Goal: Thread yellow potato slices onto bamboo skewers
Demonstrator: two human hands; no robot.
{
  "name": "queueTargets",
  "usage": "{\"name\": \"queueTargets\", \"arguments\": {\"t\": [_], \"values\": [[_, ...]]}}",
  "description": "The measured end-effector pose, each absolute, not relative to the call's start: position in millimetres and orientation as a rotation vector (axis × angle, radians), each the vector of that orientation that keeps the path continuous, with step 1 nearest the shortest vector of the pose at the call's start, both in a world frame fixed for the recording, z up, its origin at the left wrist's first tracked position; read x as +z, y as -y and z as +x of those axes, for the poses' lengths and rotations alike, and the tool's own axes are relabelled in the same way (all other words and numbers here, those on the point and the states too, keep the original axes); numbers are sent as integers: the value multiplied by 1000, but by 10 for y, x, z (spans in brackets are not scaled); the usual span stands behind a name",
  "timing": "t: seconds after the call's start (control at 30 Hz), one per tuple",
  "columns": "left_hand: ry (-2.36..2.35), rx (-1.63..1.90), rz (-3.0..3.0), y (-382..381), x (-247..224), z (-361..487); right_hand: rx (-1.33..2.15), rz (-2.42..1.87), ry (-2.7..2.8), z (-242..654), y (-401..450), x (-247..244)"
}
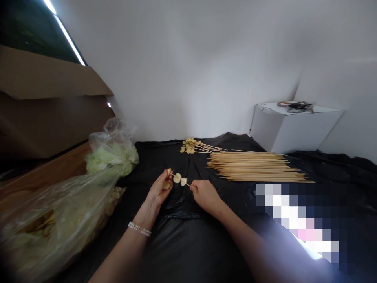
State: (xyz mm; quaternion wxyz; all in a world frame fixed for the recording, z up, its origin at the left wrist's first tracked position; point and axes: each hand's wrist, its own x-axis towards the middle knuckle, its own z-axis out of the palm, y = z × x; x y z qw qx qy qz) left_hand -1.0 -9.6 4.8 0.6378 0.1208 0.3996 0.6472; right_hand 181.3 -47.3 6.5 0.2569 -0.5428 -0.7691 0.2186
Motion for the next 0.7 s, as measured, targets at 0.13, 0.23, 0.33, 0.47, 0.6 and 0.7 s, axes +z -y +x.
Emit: {"name": "queueTargets", "arguments": {"t": [0.13, 0.23, 0.33, 0.47, 0.6, 0.7], "values": [[-908, 1445, 275, 100, 47, -1, 532, -1548, 2069, 1825, 446, 24], [-922, 1433, 271, 99, 34, 9, 488, -1529, 2071, 1817, 428, -16], [-940, 1423, 287, 98, 23, 17, 482, -1522, 2075, 1806, 423, -43], [-979, 1435, 317, 95, 15, 30, 484, -1540, 2073, 1799, 428, -53], [-1025, 1445, 367, 100, -3, 52, 490, -1553, 2073, 1795, 434, -54], [-1028, 1454, 416, 114, -29, 82, 499, -1552, 2077, 1783, 437, -55]]}}
